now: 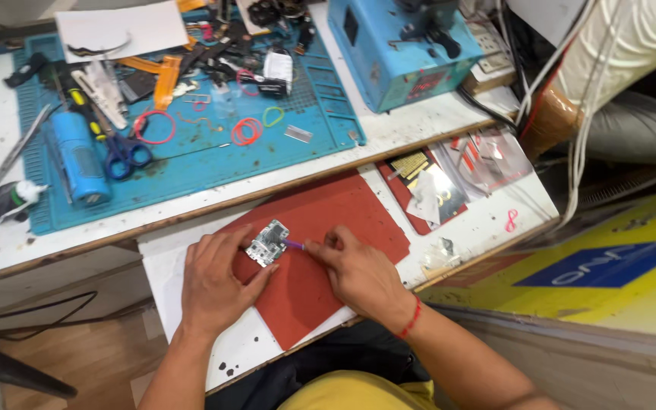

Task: The person uses a small brush to clean a green circuit board placed on a red mat. They repeatedly scrub the surface of the board, focusing on specific areas, and occasionally reposition the board to access different sides. The workspace is cluttered with various tools and electronic components.

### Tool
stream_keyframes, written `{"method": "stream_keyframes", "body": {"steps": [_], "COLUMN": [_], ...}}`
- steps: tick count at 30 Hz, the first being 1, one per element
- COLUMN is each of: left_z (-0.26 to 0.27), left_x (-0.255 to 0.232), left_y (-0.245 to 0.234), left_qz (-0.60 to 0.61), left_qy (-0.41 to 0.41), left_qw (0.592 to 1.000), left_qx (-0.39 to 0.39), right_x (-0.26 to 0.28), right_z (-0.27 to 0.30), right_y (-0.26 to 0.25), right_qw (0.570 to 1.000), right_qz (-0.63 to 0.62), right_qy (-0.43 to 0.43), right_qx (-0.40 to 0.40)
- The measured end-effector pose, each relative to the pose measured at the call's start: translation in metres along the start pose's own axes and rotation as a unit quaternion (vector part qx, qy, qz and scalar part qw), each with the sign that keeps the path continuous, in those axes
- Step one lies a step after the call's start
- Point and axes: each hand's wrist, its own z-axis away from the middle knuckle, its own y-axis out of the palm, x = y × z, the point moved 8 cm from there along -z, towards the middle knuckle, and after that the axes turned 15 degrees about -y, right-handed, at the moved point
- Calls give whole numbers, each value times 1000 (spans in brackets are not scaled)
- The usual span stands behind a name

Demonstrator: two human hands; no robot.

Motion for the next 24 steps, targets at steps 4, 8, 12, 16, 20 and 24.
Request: {"method": "stream_keyframes", "body": {"steps": [4,8,12,16,20,24], "left_z": [1,0,1,1,0,-2], "left_x": [5,6,4,4,8,8], "left_y": [5,5,1,2,2,1], "left_qz": [-29,-26,-11,-14,-34,-19], "left_qy": [-22,-29,-17,-30,-59,-60], "left_qw": [999,999,999,999,997,997], "left_qx": [-11,-28,-41,-37,-28,-34], "right_x": [12,0,18,5,17,9], "right_z": [-1,-8,-2,-16,-18,-21], "right_y": [17,-1,20,10,17,9], "right_qw": [997,998,993,997,994,997], "right_qz": [-19,4,-14,11,-11,22], "right_qy": [-39,-60,-87,-50,-67,-48], "right_qx": [67,-12,79,57,87,55]}}
